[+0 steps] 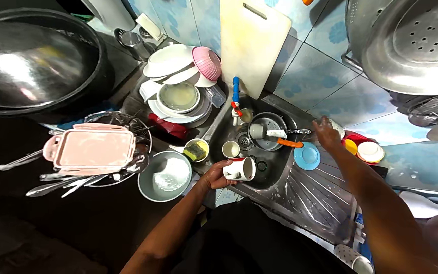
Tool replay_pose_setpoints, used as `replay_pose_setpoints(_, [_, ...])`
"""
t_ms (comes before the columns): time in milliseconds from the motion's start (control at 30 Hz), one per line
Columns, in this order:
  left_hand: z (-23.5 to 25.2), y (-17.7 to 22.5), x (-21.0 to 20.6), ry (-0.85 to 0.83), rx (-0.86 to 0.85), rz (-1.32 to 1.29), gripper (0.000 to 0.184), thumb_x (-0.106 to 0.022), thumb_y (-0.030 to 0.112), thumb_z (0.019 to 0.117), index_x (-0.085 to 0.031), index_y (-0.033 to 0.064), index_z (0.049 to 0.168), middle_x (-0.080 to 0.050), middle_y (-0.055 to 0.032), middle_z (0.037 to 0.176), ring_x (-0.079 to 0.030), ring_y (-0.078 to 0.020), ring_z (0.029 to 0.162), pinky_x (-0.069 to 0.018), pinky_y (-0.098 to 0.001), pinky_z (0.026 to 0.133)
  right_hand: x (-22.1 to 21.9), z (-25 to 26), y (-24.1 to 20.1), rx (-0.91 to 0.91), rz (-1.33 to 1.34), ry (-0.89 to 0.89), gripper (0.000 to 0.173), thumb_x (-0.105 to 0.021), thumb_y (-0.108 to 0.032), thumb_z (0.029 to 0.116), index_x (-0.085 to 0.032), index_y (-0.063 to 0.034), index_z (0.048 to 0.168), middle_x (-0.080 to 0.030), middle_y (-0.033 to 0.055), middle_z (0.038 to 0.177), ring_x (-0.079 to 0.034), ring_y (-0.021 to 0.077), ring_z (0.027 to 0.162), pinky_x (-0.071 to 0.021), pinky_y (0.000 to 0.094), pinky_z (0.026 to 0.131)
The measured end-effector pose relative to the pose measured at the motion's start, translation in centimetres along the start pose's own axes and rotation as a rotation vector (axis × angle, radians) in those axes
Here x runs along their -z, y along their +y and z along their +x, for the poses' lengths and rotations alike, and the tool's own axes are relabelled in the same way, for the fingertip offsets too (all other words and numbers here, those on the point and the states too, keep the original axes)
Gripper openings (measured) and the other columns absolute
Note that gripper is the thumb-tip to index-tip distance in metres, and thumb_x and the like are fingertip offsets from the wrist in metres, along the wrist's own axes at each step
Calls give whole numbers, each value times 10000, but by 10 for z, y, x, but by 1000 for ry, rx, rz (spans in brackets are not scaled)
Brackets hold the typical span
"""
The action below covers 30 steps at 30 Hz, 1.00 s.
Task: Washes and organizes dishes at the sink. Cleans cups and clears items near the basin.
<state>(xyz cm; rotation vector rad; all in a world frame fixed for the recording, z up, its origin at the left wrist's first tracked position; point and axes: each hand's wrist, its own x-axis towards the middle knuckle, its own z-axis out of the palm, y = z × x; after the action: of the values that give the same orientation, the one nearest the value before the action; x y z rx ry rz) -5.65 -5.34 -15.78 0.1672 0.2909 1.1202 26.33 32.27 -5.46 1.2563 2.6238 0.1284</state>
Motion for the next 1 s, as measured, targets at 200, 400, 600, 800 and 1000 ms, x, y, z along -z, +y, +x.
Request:
replay_pose_setpoints(200, [-1, 1, -5, 27, -1, 35, 529, -707, 484, 895, -653, 162, 1311, -693, -156, 1210, -701, -289, 1035, -605, -459, 844, 17, -6, 18, -122, 21, 3, 580, -670, 61, 906, -539, -106, 1446, -341, 372, 1518, -652, 577, 976, -582, 669, 689])
replay_pose_setpoints(400, [0, 2, -8, 32, 9, 39, 530, -709, 490, 891, -656, 163, 1305, -694, -155, 1206, -703, -283, 1024, -605, -447, 832, 66, -17, 15, -211, 117, 9, 803, -807, 101, 717, -513, -86, 1441, -284, 418, 1515, -634, 621, 920, -551, 730, 670])
replay_pose_setpoints(600, [0, 1, -2, 12, 16, 18, 514, -697, 482, 907, -661, 138, 1287, -690, -172, 1205, -700, -295, 1029, -605, -452, 838, 126, -23, -16, -148, 324, 234, 741, -800, 151, 587, -566, 15, 1277, -393, 388, 1384, -615, 584, 990, -568, 698, 693])
replay_pose_setpoints(800, [0, 1, -2, 7, -2, 19, 521, -701, 483, 903, -659, 142, 1295, -691, -166, 1208, -700, -289, 1030, -605, -449, 839, 102, 19, -94, -262, 952, 222, 718, -743, 71, 653, -484, 22, 1321, -588, 300, 1192, -654, 410, 930, -578, 578, 729])
replay_pose_setpoints(1000, [-1, 0, -1, 39, -36, 13, 532, -698, 467, 905, -634, 160, 1334, -687, -165, 1216, -698, -297, 1033, -605, -465, 836, 30, 79, -208, -437, 1658, 89, 637, -637, 100, 759, -412, -13, 1345, -564, 174, 989, -562, 219, 644, -530, 410, 548])
